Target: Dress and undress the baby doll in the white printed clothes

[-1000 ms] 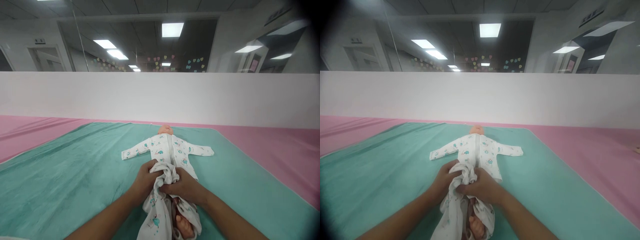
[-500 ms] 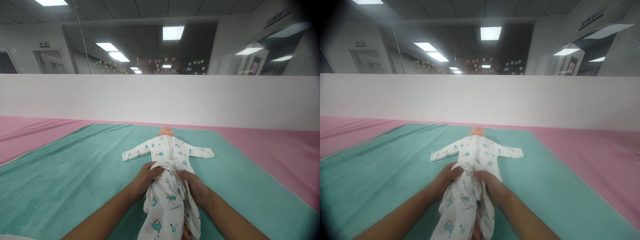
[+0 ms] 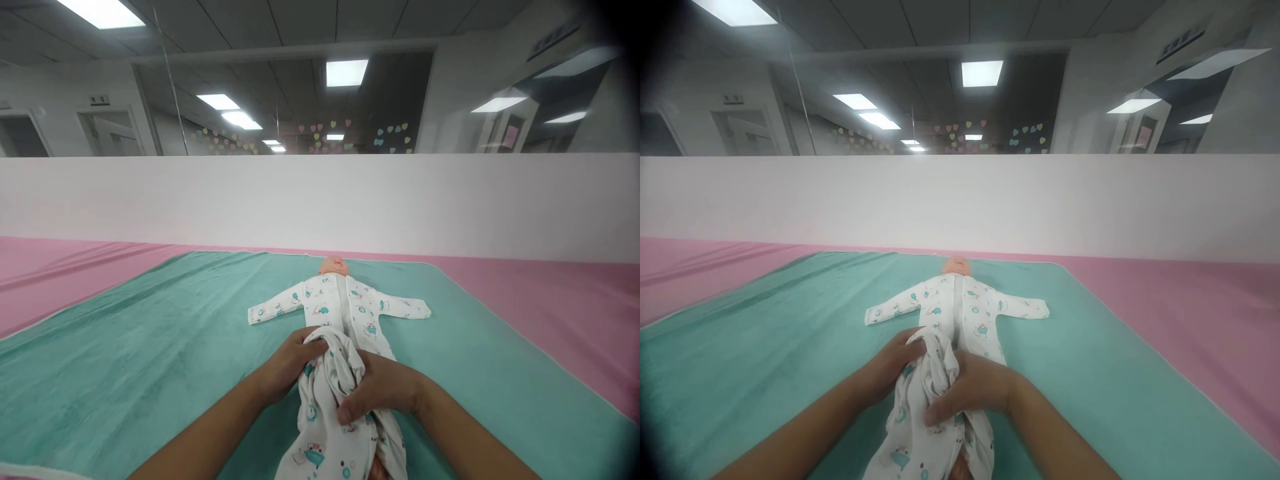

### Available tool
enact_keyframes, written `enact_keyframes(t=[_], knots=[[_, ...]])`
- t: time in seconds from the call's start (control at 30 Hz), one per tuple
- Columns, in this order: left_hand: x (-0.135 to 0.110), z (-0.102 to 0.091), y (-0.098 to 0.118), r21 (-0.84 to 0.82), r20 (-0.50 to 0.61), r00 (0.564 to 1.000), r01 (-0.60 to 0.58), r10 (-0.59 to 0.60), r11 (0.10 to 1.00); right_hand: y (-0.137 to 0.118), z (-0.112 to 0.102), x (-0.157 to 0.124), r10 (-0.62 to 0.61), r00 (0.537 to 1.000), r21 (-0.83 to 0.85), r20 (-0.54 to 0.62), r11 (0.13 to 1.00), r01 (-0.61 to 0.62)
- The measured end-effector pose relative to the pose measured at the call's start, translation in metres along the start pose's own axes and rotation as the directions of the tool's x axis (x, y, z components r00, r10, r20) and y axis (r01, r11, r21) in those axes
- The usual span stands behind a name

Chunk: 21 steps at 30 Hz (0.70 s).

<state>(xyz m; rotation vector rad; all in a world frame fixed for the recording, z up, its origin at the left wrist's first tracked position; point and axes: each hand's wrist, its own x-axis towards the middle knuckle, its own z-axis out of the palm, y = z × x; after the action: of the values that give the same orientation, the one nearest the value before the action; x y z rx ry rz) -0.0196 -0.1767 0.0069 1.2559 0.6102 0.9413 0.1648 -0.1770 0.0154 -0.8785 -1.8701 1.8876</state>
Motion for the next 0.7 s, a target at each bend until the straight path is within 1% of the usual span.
enact_keyframes(t=[0.07, 0.1, 0.17, 0.23, 0.3, 0.37, 0.43, 0.5, 0.57, 0.63, 0.7], knots=[[0.000, 0.000, 0.000, 0.020, 0.022, 1.000, 0.003, -0.004, 1.000, 0.006, -0.001, 0.001, -0.016, 1.000, 0.057, 0.002, 0.998, 0.016], [0.000, 0.000, 0.000, 0.027, 0.031, 1.000, 0.007, -0.008, 1.000, 0.010, -0.002, 0.002, -0.033, 0.999, 0.094, -0.013, 0.995, 0.034], [0.001, 0.001, 0.001, 0.021, 0.034, 0.999, 0.013, -0.014, 1.000, 0.019, -0.003, 0.004, -0.096, 0.993, 0.204, -0.074, 0.973, 0.110], [0.001, 0.002, 0.002, -0.005, 0.031, 0.999, 0.020, -0.020, 1.000, 0.027, -0.003, 0.007, -0.169, 0.976, 0.352, -0.137, 0.913, 0.208], [0.002, 0.003, 0.003, -0.035, 0.042, 0.998, 0.042, -0.041, 0.999, 0.033, -0.003, 0.009, -0.205, 0.964, 0.498, -0.172, 0.826, 0.265], [0.003, 0.003, 0.004, -0.060, 0.058, 0.996, 0.069, -0.065, 0.996, 0.034, -0.002, 0.010, -0.204, 0.963, 0.590, -0.176, 0.761, 0.269], [0.003, 0.001, 0.003, -0.085, 0.079, 0.994, 0.078, -0.072, 0.993, 0.033, -0.001, 0.010, -0.193, 0.969, 0.634, -0.154, 0.732, 0.247], [0.003, -0.003, 0.002, -0.116, 0.100, 0.993, 0.078, -0.066, 0.990, 0.029, 0.001, 0.010, -0.185, 0.976, 0.637, -0.117, 0.740, 0.217], [0.004, -0.006, 0.000, -0.161, 0.096, 0.994, 0.069, -0.054, 0.984, 0.023, 0.003, 0.009, -0.180, 0.979, 0.585, -0.098, 0.785, 0.203], [0.004, -0.008, -0.001, -0.200, 0.053, 0.998, 0.042, -0.032, 0.979, 0.018, 0.005, 0.007, -0.151, 0.984, 0.465, -0.098, 0.867, 0.179], [0.005, -0.008, -0.002, -0.212, 0.003, 1.000, 0.002, -0.001, 0.977, 0.012, 0.006, 0.004, -0.084, 0.992, 0.287, -0.097, 0.952, 0.109]])
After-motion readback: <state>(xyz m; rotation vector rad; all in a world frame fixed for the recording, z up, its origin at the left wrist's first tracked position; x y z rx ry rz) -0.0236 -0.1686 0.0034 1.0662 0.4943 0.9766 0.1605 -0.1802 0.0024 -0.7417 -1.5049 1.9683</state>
